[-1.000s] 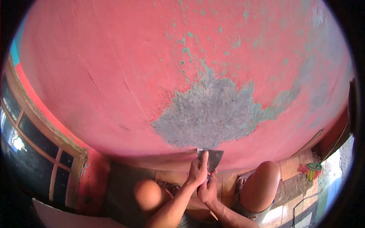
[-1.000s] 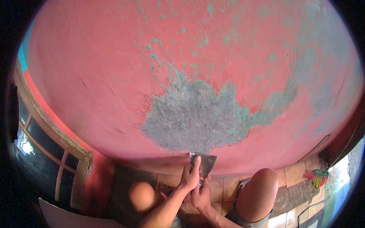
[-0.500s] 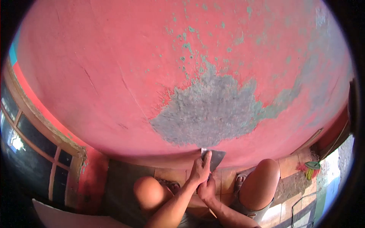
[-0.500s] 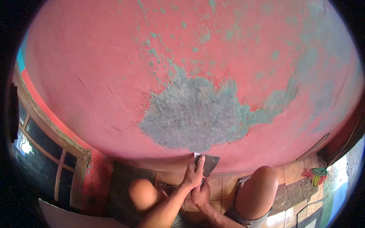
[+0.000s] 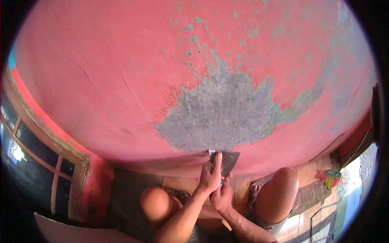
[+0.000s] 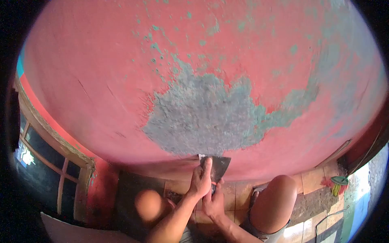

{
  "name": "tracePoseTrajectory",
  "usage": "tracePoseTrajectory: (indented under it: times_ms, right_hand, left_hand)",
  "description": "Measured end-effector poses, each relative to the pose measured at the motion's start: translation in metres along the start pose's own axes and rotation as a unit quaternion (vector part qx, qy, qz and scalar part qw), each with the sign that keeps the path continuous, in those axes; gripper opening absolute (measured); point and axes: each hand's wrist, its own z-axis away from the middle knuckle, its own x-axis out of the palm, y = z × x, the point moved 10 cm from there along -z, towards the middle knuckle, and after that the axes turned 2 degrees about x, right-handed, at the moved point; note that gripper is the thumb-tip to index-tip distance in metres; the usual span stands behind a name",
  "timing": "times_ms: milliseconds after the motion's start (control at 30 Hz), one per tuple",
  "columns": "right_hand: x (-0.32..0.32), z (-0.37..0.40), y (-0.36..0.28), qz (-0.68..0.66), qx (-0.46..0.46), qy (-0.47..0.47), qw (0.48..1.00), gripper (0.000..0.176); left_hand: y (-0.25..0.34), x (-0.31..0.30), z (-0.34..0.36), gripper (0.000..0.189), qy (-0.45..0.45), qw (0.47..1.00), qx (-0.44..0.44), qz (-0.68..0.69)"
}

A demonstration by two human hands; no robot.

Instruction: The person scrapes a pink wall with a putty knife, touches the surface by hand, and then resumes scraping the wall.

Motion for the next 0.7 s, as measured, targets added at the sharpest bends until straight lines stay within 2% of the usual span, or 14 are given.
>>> tracePoseTrajectory:
  times_ms: [67,133,233,300,367,433,467,567,700]
  right_hand:
    - [0.007,0.006,0.015,-0.041,0.123,-0.037,0.991,0.032]
    - [0.01,0.014,0.024,-0.091,0.113,-0.025,0.989,0.032]
    - [0.001,0.006,-0.002,-0.017,-0.072,0.063,0.995,0.03]
    - [-0.002,0.003,-0.01,-0.03,-0.068,0.072,0.995,0.03]
    - [0.003,0.005,0.0,0.026,0.03,-0.016,0.999,0.031]
    - [0.012,0.01,0.021,-0.04,0.107,-0.02,0.993,0.032]
    - [0.008,0.013,0.021,-0.07,0.103,-0.004,0.992,0.032]
    - [0.003,0.01,0.007,-0.062,0.058,-0.013,0.996,0.031]
    - [-0.001,0.008,0.003,-0.046,0.049,0.016,0.998,0.03]
  left_hand:
    - [0.006,-0.002,0.005,0.056,0.011,0.998,0.013,-0.052]
    - [0.02,-0.004,0.002,0.055,0.033,0.995,0.055,-0.072]
    - [0.026,-0.004,0.004,0.056,0.021,0.999,0.036,-0.033]
    - [0.024,0.0,0.0,0.058,0.0,0.999,0.008,0.033]
    - [-0.004,-0.006,-0.001,0.059,0.013,0.998,-0.003,-0.059]
    - [0.004,-0.007,0.001,0.06,0.021,0.996,0.017,-0.085]
    - [0.007,-0.007,0.001,0.06,0.025,0.995,0.025,-0.096]
    - [0.031,0.008,0.01,0.059,-0.013,0.999,-0.016,0.04]
    - [0.006,0.005,-0.002,0.059,0.006,1.0,0.002,-0.025]
